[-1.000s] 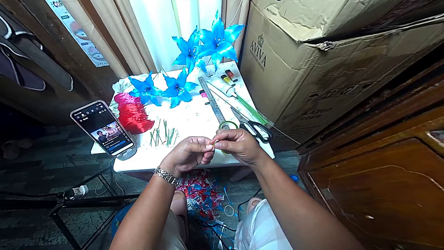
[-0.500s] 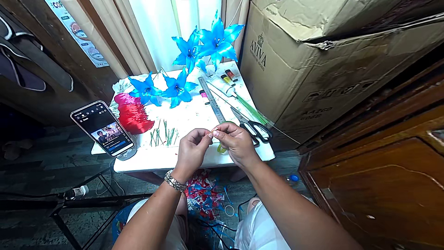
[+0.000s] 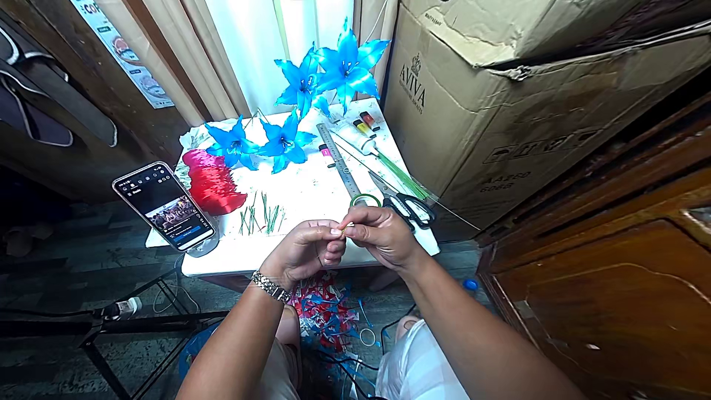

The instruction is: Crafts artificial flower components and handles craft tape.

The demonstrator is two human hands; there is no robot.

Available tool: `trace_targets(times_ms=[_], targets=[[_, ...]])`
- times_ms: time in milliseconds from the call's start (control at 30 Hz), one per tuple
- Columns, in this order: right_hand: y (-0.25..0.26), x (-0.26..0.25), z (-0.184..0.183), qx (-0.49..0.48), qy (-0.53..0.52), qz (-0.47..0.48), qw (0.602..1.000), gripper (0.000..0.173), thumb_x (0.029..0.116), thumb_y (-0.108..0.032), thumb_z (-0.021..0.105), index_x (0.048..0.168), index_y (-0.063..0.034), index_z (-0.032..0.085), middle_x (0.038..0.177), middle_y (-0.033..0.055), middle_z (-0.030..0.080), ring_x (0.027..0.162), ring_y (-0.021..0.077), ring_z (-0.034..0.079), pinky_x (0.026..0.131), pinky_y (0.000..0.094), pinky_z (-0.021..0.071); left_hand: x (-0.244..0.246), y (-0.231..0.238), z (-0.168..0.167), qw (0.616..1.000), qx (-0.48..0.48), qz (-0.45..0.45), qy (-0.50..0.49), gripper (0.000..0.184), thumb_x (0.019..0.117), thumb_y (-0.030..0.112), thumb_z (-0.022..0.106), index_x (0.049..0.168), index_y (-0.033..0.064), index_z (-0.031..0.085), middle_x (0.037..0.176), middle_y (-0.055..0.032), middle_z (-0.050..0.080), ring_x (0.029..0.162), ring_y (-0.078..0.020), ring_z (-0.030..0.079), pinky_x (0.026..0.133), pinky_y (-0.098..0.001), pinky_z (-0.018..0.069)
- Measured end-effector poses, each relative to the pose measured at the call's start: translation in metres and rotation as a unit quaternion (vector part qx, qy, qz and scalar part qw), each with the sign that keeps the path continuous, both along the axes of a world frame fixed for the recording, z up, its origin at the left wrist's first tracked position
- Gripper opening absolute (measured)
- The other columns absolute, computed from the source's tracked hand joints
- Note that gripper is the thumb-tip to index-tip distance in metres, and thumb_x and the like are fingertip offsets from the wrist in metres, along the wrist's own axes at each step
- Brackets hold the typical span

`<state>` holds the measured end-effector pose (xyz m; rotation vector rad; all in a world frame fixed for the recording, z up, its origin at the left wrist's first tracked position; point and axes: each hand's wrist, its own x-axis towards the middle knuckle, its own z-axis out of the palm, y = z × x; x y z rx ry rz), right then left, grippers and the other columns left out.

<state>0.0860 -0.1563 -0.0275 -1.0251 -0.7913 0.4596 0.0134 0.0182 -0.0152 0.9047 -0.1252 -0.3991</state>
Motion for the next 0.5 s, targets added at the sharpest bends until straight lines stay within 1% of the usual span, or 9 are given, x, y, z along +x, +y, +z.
trace_targets(times_ms=[67,133,233,300,367,467,500], targets=[[0.000,-0.001,0.000,-0.006,0.011,-0.045,0.999,0.012,0.0924,-0.004,0.069,0.090,-0.0118,0.077,0.078,-0.0069,0.066,0.057,-0.0047,0.049,0.051,0.0111,0.0408,0.000,-0.003,0.003,0.997,0.042,0.063,-0.004,0.022,0.0978,0.014,0.053,0.084,0.0121,0.069,0.066,0.0045,0.059,0.058,-0.0021,0.057,0.057,-0.0171,0.0486],[0.001,-0.002,0.000,-0.013,0.026,-0.085,0.996,0.013,0.0935,-0.002,0.067,0.090,-0.0100,0.076,0.079,-0.0052,0.067,0.055,-0.0040,0.047,0.049,0.0114,0.0393,-0.001,-0.009,0.004,0.984,0.101,0.142,-0.038,0.021,0.1000,0.009,0.052,0.088,0.0092,0.069,0.070,0.0015,0.063,0.060,-0.0036,0.059,0.059,-0.0184,0.0506],[0.004,-0.005,0.000,-0.016,0.056,-0.126,0.990,0.014,0.0943,0.000,0.065,0.090,-0.0106,0.074,0.076,-0.0054,0.066,0.052,-0.0043,0.045,0.047,0.0107,0.0370,-0.002,-0.015,0.000,0.947,0.190,0.231,-0.119,0.013,0.0975,0.001,0.058,0.098,0.0057,0.070,0.078,-0.0006,0.069,0.066,-0.0050,0.063,0.065,-0.0203,0.0548],[0.005,-0.006,0.001,-0.016,0.064,-0.139,0.988,0.015,0.0950,0.000,0.064,0.090,-0.0114,0.072,0.074,-0.0058,0.064,0.052,-0.0043,0.044,0.047,0.0107,0.0367,-0.003,-0.018,-0.002,0.922,0.234,0.262,-0.159,0.012,0.0945,-0.001,0.062,0.102,0.0048,0.069,0.080,0.0004,0.070,0.068,-0.0049,0.065,0.067,-0.0206,0.0558],[0.006,-0.007,0.001,-0.015,0.065,-0.149,0.987,0.014,0.0953,0.000,0.064,0.091,-0.0120,0.071,0.074,-0.0062,0.063,0.051,-0.0041,0.044,0.047,0.0105,0.0368,-0.005,-0.020,-0.002,0.898,0.279,0.289,-0.182,0.012,0.0936,-0.001,0.066,0.104,0.0047,0.068,0.080,0.0014,0.069,0.069,-0.0045,0.064,0.068,-0.0203,0.0559],[0.009,-0.008,0.000,-0.014,0.065,-0.155,0.986,0.013,0.0951,-0.001,0.064,0.092,-0.0126,0.069,0.074,-0.0066,0.062,0.050,-0.0043,0.043,0.046,0.0106,0.0361,-0.007,-0.024,-0.001,0.862,0.332,0.328,-0.199,0.007,0.0957,0.002,0.066,0.102,0.0040,0.070,0.079,0.0017,0.069,0.068,-0.0035,0.064,0.067,-0.0193,0.0553],[0.009,-0.007,0.000,-0.013,0.066,-0.152,0.986,0.013,0.0952,-0.001,0.064,0.092,-0.0123,0.069,0.074,-0.0065,0.062,0.050,-0.0043,0.043,0.046,0.0106,0.0360,-0.007,-0.025,-0.001,0.859,0.335,0.333,-0.199,0.007,0.0969,0.003,0.065,0.101,0.0040,0.070,0.079,0.0018,0.069,0.069,-0.0036,0.064,0.067,-0.0196,0.0554]])
